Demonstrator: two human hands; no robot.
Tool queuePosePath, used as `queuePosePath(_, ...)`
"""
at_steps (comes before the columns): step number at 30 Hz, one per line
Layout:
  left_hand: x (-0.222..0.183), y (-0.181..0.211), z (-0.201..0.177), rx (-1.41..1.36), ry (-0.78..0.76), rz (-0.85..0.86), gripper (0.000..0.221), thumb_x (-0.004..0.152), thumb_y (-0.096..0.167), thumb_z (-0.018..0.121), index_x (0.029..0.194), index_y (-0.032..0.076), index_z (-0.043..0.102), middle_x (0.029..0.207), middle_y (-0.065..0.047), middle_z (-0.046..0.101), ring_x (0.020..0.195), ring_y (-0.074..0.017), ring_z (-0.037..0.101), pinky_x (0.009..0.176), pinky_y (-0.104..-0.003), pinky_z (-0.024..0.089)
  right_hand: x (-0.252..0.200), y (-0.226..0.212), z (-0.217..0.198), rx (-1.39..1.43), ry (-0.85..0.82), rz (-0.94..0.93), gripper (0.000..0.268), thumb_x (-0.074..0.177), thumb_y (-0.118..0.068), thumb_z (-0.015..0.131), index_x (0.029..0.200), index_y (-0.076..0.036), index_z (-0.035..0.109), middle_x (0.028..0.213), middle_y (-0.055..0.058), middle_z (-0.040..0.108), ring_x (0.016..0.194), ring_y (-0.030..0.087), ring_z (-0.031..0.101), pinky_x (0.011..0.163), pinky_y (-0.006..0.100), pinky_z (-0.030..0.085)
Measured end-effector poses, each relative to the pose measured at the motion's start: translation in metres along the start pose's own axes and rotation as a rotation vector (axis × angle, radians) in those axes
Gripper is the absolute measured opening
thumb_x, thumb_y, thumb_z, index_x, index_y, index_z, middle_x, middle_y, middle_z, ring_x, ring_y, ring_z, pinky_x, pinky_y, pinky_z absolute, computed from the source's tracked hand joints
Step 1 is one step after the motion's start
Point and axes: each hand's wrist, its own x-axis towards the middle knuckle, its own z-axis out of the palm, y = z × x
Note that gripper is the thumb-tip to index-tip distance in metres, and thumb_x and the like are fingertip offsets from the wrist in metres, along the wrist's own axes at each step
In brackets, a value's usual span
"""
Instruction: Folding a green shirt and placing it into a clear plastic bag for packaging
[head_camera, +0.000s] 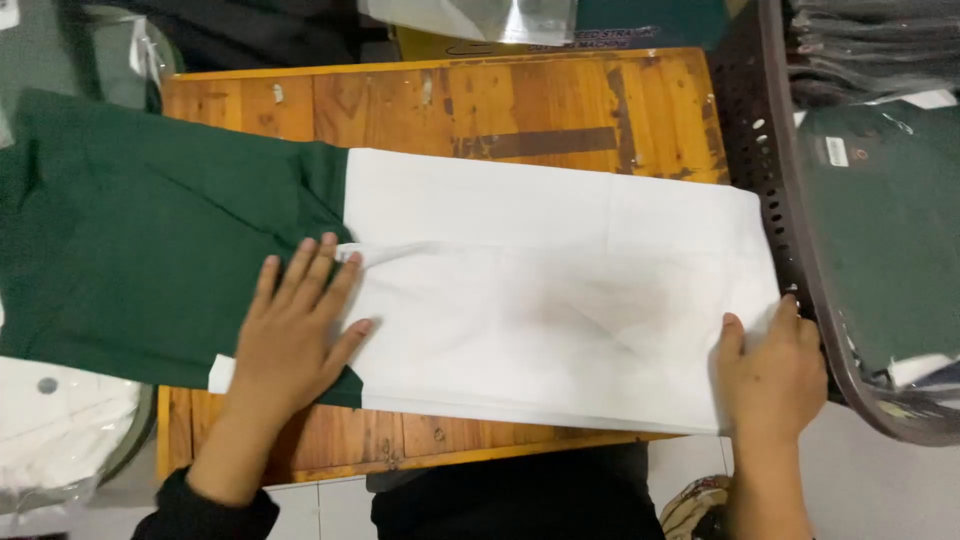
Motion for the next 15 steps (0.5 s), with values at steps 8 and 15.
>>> queuePosePath(8, -0.009, 0.001, 0.018, -0.153, 0.021, -0.021, 0.070, 0.106, 0.052, 0.040, 0.163, 0.013, 0.030, 0.171, -0.016, 0.024, 0.158, -0.0327, 0.025, 0.127, -0.057, 0.017, 0.011, -0.008, -0.035, 0.537, -0.367, 0.371, 0.051, 0.091, -0.027, 0.070, 0.133, 0.001, 0.063, 0.123, 0.021, 0.070, 0.107, 0.039, 0.065, 0.087, 0.051, 0.051)
queuePosePath(15, -0.010, 0.007, 0.019, -0.171, -0.020, 0.005, 0.074, 0.107, 0.052, 0.041, 0.165, 0.011, 0.021, 0.172, -0.014, 0.015, 0.159, -0.0326, 0.018, 0.127, -0.059, 0.014, 0.029, 0.043, -0.054, 1.234, -0.432, 0.265, 0.061, 0.099, -0.011, 0.042, 0.158, -0.004, 0.034, 0.159, 0.013, 0.042, 0.145, 0.035, 0.043, 0.119, 0.054, 0.036)
